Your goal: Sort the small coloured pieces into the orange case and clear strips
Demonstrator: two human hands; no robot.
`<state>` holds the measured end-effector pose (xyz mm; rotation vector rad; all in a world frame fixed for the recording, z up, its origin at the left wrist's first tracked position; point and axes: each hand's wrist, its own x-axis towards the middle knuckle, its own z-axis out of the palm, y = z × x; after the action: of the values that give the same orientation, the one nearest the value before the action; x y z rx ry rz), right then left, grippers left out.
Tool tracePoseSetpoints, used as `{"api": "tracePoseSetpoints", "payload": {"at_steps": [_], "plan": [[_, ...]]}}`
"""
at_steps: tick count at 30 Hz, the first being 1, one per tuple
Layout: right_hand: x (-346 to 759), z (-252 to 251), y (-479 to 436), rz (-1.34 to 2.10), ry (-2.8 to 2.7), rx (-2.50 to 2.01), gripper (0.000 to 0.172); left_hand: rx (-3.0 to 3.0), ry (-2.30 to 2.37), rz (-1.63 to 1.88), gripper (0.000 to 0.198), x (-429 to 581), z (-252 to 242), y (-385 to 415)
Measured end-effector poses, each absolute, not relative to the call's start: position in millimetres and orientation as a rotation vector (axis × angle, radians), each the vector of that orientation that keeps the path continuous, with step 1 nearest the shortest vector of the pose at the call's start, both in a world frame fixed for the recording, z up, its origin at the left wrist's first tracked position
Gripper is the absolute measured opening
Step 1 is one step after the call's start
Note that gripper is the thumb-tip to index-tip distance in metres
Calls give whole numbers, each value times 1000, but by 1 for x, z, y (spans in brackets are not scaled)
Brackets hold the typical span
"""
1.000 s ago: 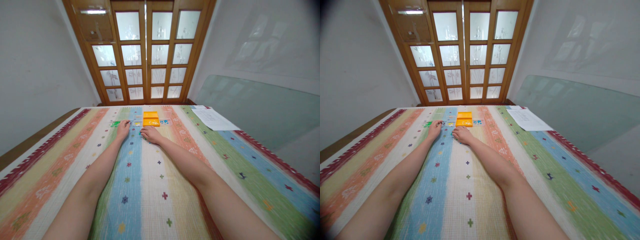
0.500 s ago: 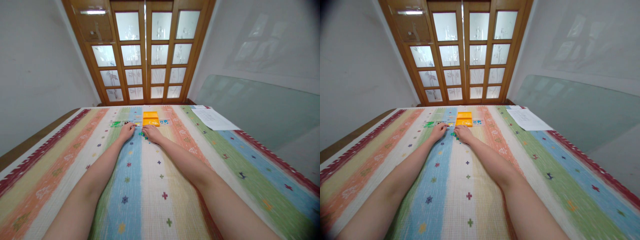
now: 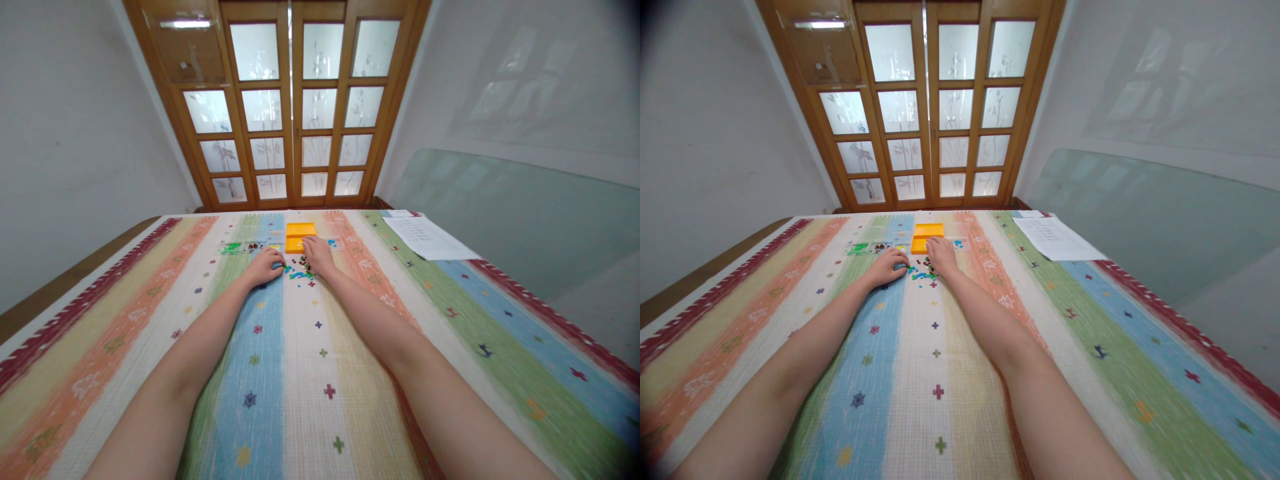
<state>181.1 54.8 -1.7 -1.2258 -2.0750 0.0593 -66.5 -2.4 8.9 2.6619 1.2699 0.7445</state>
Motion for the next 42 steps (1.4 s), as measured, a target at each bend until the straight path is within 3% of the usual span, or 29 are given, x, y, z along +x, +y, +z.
{"api": "tracePoseSetpoints", "payload": {"at_steps": [6,18,25,42], "plan": [[177,-6,54,91,-2104,-1215,41,2690,1264,705,28,-70,7,-1],[172,-6,47,72,-2139,-1191,38,2597,1304,799,16,-64,0,3],[173,-5,46,92,-2138,-1200,39,2312,1414,863,22,-66,-2,4],[171,-7,47,97,-2172,-1172,36,1979,1464,1316,24,-86,-12,21]]}}
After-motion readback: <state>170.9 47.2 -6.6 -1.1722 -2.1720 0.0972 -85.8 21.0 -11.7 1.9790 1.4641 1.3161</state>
